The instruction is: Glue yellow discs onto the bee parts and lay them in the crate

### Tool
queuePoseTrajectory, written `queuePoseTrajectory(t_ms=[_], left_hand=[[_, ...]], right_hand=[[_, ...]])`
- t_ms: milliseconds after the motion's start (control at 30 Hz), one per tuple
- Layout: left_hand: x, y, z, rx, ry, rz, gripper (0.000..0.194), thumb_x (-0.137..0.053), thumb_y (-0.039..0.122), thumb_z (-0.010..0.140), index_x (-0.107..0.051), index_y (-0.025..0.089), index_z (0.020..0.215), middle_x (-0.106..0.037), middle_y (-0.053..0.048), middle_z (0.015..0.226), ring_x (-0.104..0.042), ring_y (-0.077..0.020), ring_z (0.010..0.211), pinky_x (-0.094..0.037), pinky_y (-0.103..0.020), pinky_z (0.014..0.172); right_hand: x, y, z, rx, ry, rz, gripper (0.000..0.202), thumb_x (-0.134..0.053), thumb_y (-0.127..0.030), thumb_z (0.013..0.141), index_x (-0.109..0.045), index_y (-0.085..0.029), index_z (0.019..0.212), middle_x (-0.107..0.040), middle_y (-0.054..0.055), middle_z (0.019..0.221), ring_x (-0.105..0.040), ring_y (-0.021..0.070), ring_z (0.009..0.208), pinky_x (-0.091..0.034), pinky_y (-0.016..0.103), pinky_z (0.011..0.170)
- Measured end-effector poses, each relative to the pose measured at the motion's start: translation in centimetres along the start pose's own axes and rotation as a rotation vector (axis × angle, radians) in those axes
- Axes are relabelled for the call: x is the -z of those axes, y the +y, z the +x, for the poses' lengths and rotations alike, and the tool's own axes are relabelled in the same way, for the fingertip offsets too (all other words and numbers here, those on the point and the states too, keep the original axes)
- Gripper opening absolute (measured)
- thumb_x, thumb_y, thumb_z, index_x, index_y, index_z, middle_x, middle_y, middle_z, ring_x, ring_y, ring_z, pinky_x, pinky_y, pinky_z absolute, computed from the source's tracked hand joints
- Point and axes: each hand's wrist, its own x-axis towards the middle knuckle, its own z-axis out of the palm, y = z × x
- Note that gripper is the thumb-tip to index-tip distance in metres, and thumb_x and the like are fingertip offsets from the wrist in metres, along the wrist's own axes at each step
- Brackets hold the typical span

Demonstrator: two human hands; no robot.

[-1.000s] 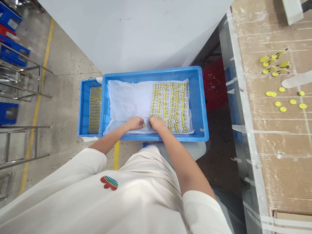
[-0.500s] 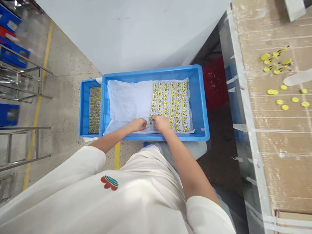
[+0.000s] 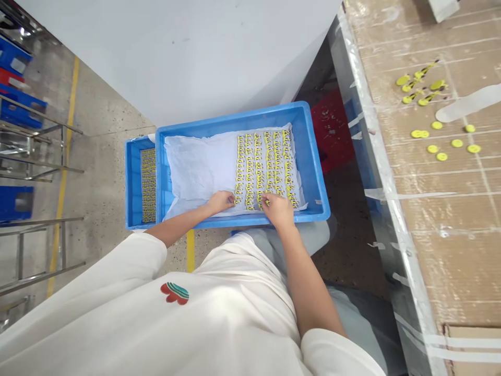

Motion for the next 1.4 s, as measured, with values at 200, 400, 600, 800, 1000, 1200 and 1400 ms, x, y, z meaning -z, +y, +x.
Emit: queuePoseTrajectory(t_ms=[200, 400, 600, 800, 1000, 1200, 1400], left_hand=[[-0.2, 0.1, -0.1, 0.057, 0.019, -0.104, 0.039, -0.074, 0.021, 0.069, -0.06, 0.019, 0.106, -0.074, -0.001, 0.095, -0.069, -0.0153, 0.087, -0.051, -0.025, 0.081], [-0.5, 0.0, 0.4, 0.08, 0.04, -0.167, 0.041, -0.074, 0.016, 0.066, -0.058, 0.018, 0.104, -0.074, -0.001, 0.093, -0.069, -0.0131, 0.082, -0.051, -0.024, 0.078], [0.0, -0.1, 0.3, 0.098, 0.086, -0.155, 0.029, -0.071, 0.015, 0.066, -0.06, 0.016, 0.092, -0.074, -0.003, 0.085, -0.068, -0.0147, 0.076, -0.051, -0.026, 0.074], [1.3, 3.1, -1.2, 0.039, 0.272, -0.117, 0.016, -0.058, 0.018, 0.076, -0.06, 0.017, 0.092, -0.071, -0.005, 0.086, -0.064, -0.0143, 0.07, -0.05, -0.028, 0.071], [-1.5, 13.9, -1.6, -0.387, 0.23, -0.142, 0.02, -0.052, 0.023, 0.083, -0.057, 0.018, 0.102, -0.068, -0.004, 0.091, -0.061, -0.0125, 0.07, -0.049, -0.028, 0.068], [-7.1, 27.0, -3.7, -1.149, -0.324, -0.034, 0.019, -0.05, 0.018, 0.087, -0.06, 0.019, 0.102, -0.065, -0.004, 0.09, -0.06, -0.0123, 0.078, -0.05, -0.028, 0.076], [-13.8, 36.6, -8.7, -1.599, -0.729, 0.11, 0.022, -0.046, 0.014, 0.089, -0.058, 0.019, 0.106, -0.066, -0.006, 0.094, -0.059, -0.0126, 0.079, -0.051, -0.028, 0.075]], right_hand=[[-0.2, 0.1, -0.3, -0.003, 0.031, 0.069, 0.025, -0.054, -0.03, 0.085, -0.069, -0.028, 0.105, -0.072, -0.001, 0.104, -0.066, 0.02, 0.092, -0.047, 0.029, 0.08], [-0.1, 0.1, -0.6, 0.025, 0.075, 0.122, 0.022, -0.056, -0.028, 0.084, -0.07, -0.026, 0.101, -0.072, -0.001, 0.104, -0.067, 0.0193, 0.091, -0.047, 0.028, 0.077], [1.0, 1.2, -3.4, 0.03, 0.203, 0.174, 0.021, -0.055, -0.029, 0.088, -0.07, -0.024, 0.101, -0.072, 0.001, 0.103, -0.066, 0.0174, 0.082, -0.048, 0.029, 0.076], [3.3, 3.9, -11.3, -0.024, 0.54, 0.246, 0.023, -0.059, -0.037, 0.089, -0.07, -0.019, 0.098, -0.073, 0.005, 0.093, -0.066, 0.0188, 0.084, -0.05, 0.032, 0.082], [2.1, 5.9, -23.3, -0.36, 0.584, 0.238, 0.021, -0.058, -0.038, 0.089, -0.07, -0.021, 0.093, -0.072, 0.003, 0.085, -0.066, 0.0167, 0.075, -0.052, 0.031, 0.074], [-1.6, 5.0, -35.0, -0.85, 0.812, 0.206, 0.024, -0.053, -0.037, 0.092, -0.068, -0.019, 0.096, -0.072, 0.005, 0.092, -0.067, 0.019, 0.084, -0.052, 0.034, 0.081], [-5.7, 1.1, -43.5, -1.461, 1.088, 0.213, 0.038, -0.052, -0.05, 0.09, -0.065, -0.019, 0.107, -0.07, 0.008, 0.102, -0.065, 0.0229, 0.095, -0.051, 0.038, 0.085]])
